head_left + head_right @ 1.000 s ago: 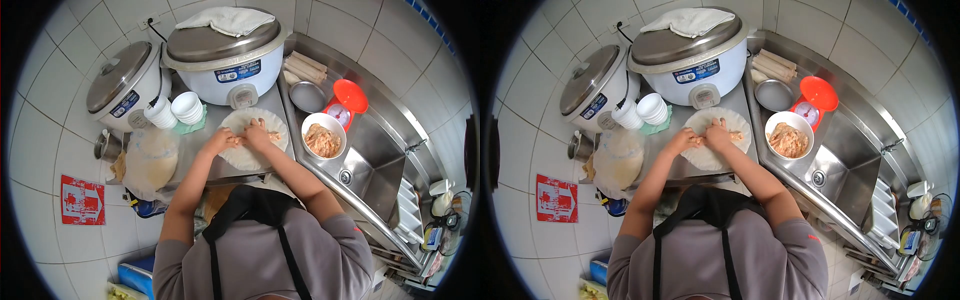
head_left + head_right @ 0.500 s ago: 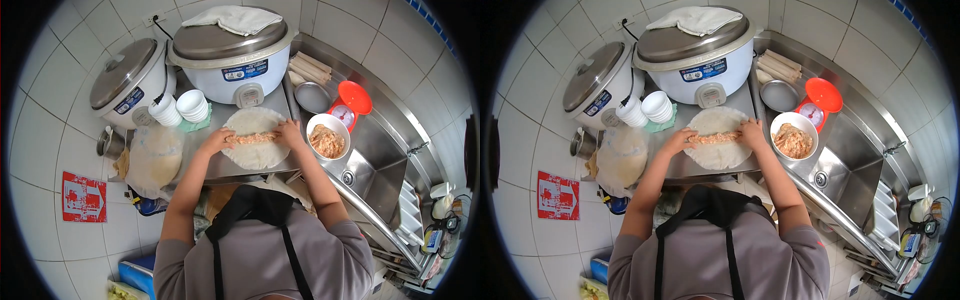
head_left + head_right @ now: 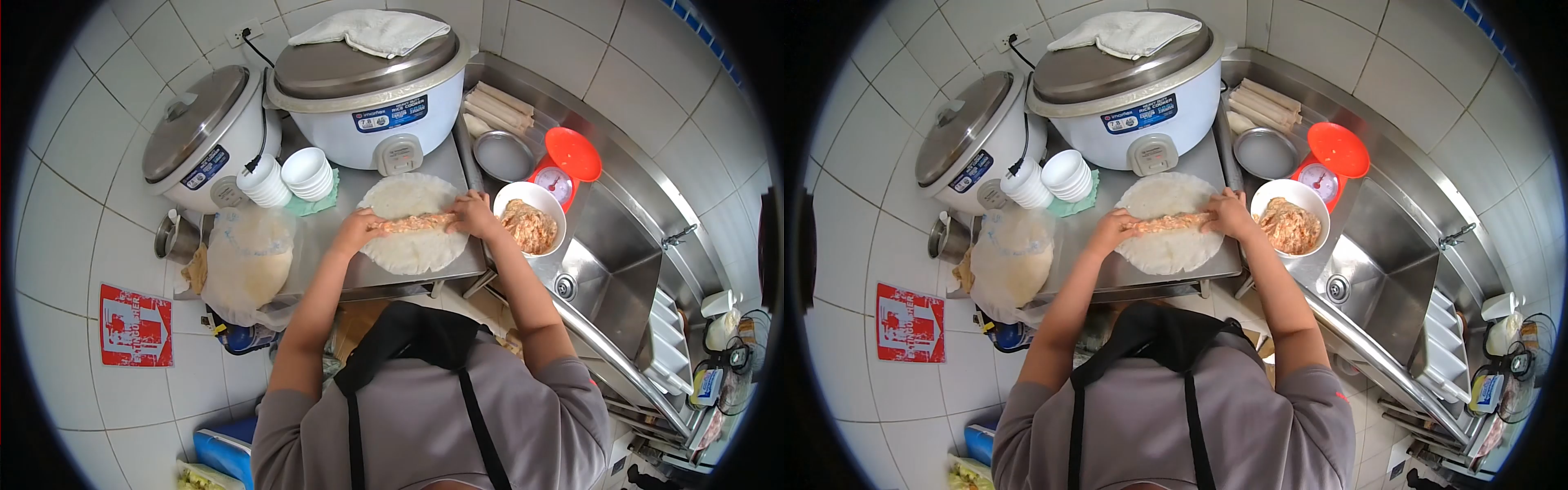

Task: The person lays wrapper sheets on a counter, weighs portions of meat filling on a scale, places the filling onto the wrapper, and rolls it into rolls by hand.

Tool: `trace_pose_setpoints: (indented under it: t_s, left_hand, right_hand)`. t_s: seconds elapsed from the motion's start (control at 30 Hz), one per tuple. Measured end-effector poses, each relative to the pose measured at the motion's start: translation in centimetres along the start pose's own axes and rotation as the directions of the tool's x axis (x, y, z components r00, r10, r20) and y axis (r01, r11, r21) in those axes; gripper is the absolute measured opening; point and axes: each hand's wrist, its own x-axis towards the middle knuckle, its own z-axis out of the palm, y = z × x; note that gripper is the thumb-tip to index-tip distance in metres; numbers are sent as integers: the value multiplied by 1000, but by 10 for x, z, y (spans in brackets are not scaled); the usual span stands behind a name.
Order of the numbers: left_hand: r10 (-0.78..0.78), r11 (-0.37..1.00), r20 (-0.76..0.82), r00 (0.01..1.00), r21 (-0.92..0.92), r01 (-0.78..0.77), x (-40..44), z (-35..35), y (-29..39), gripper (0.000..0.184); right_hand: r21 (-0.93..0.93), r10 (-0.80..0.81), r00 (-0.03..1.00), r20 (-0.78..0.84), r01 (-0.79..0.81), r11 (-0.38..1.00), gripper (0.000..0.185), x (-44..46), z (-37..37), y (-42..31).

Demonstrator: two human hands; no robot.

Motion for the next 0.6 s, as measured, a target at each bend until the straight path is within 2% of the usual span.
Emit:
trace_pose_setpoints:
  t_s: [0.07,0.17,0.27,0.4,0.57,0.6]
  left_hand:
    - [62,997,-122,991,-47,-68,-3,3,4,44]
    - [147,989,-177,973,3,-149,5,7,9,32]
    - [174,974,-78,982,162,-160,14,15,39,23]
    - [158,981,-70,985,126,-148,31,37,39,15]
    - [149,986,-12,989,80,-148,29,32,45,15]
    - [172,982,-76,982,94,-165,26,32,43,18]
  right_hand:
    - [54,-50,989,-141,58,997,39,3,3,-10]
    - [-37,-73,997,-14,72,997,39,18,19,-20]
    - [-17,-103,995,8,103,995,37,22,28,-15]
    - [66,-61,998,-34,63,996,34,17,18,-27]
    - [-37,-80,997,-9,79,996,37,21,27,-25]
    - [-43,-78,997,-9,78,996,36,20,23,-25]
